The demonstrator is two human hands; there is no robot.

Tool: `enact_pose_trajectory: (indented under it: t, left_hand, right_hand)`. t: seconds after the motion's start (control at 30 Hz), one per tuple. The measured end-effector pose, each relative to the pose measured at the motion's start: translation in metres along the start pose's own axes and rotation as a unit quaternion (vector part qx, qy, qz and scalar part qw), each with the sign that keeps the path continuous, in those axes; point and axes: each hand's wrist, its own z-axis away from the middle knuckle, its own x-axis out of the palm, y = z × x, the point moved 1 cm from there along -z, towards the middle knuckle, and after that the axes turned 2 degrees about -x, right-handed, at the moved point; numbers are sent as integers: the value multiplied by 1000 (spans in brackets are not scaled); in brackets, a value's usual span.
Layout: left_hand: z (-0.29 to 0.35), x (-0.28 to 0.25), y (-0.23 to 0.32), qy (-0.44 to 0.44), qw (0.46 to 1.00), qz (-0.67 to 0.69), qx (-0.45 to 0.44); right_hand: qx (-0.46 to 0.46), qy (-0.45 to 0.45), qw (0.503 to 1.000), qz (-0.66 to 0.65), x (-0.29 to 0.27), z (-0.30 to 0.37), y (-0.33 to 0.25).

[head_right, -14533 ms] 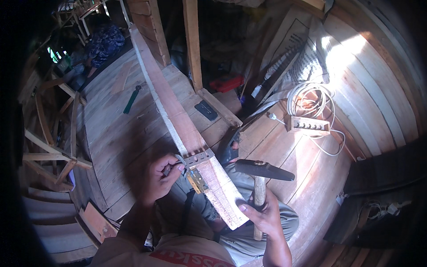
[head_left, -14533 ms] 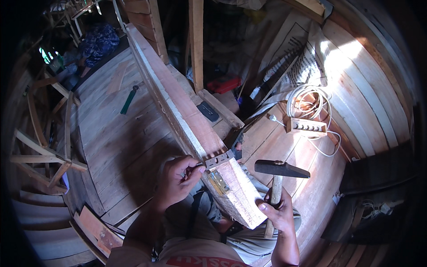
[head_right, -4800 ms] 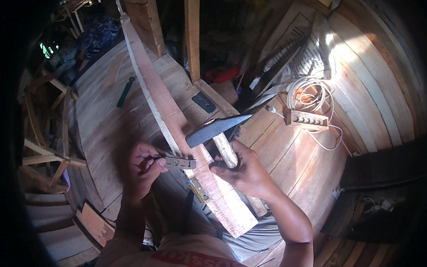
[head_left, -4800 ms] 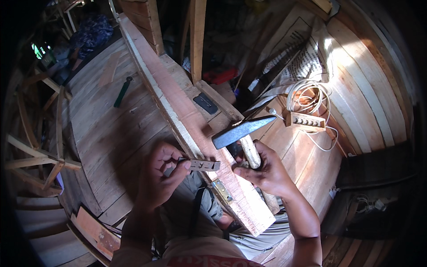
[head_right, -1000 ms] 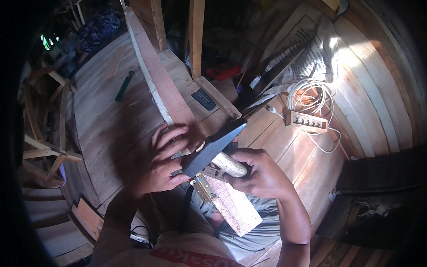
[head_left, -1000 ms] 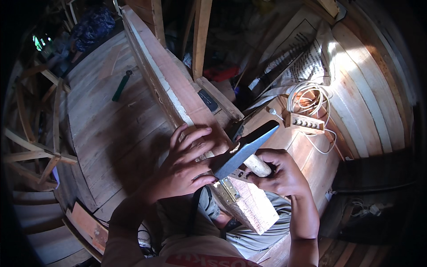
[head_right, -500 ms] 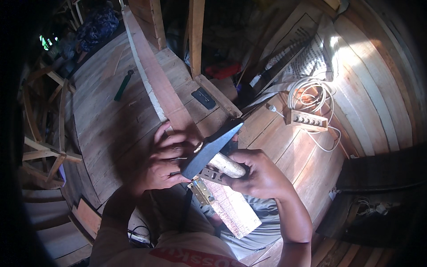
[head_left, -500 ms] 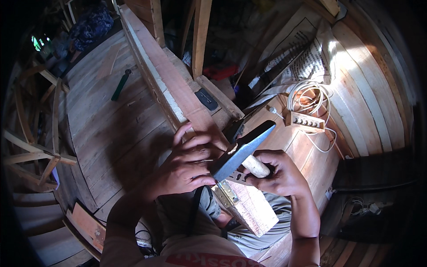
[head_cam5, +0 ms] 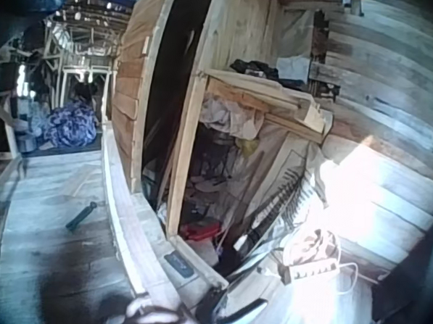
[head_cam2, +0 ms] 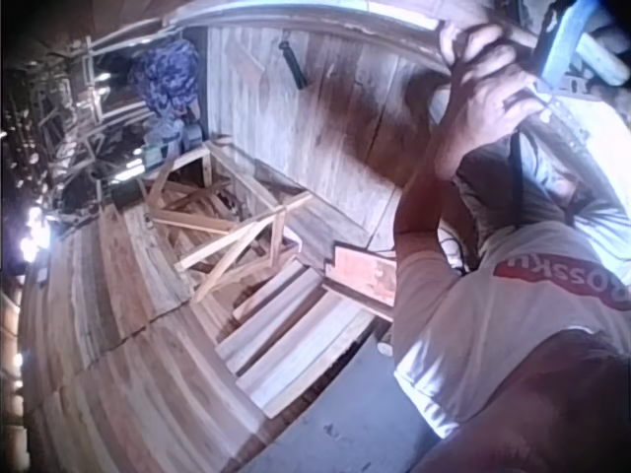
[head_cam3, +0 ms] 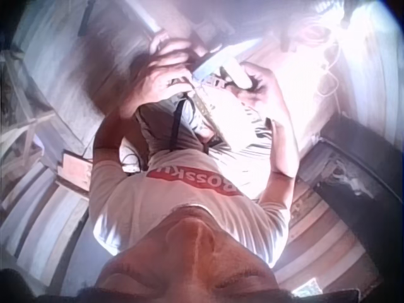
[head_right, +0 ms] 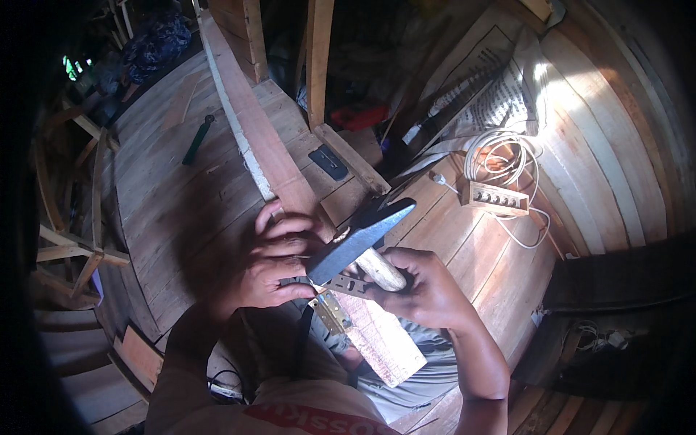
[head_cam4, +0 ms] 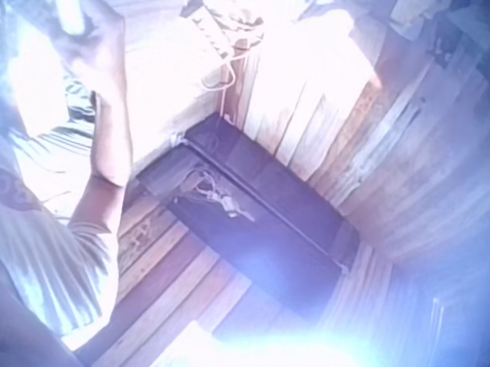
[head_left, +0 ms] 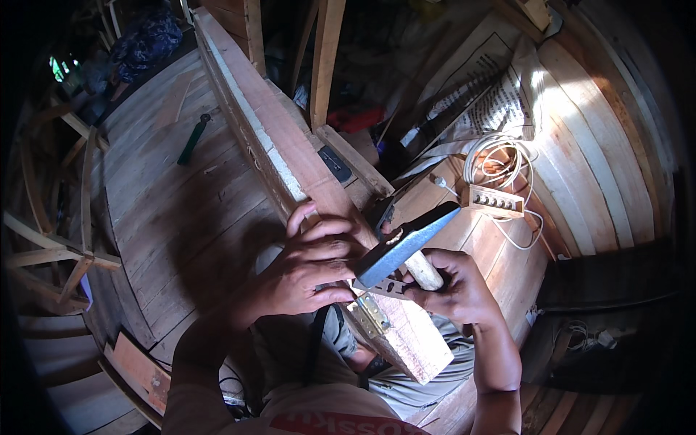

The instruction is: The person sits on the floor and uses a hammer to drive nails into a metal hinge attached to a wooden plank. The person holds the plank steady with one hand and strikes the nails with the other.

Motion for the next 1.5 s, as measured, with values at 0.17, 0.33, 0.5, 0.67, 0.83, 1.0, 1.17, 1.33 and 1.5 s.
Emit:
enact_pose_trajectory:
  t: [0.17,0.33,0.5,0.67,0.83,1.0,1.17,1.33,1.5]
  left_hand:
    - [-5,-14,4,-49,998,36,-22]
    - [-4,-5,6,2,994,81,-74]
    - [-5,-2,8,15,992,79,-99]
    - [-9,-3,13,3,992,60,-114]
    - [-7,0,12,32,989,87,-116]
    - [-9,1,10,20,993,63,-101]
    - [-12,1,8,8,996,39,-79]
    - [-12,2,9,26,996,43,-80]
    - [-8,-1,8,20,996,39,-75]
  right_hand:
    - [1,10,1000,-3,1,2,2]
    - [12,15,1000,-14,4,2,0]
    - [7,18,1000,-6,3,4,2]
    - [-5,13,1000,-7,3,3,2]
    - [-13,14,1000,16,2,2,3]
    - [-38,40,998,18,3,4,6]
    - [-27,15,999,30,1,3,1]
    - [16,-12,1000,-5,2,0,-3]
    - [33,-12,999,-19,4,1,-5]
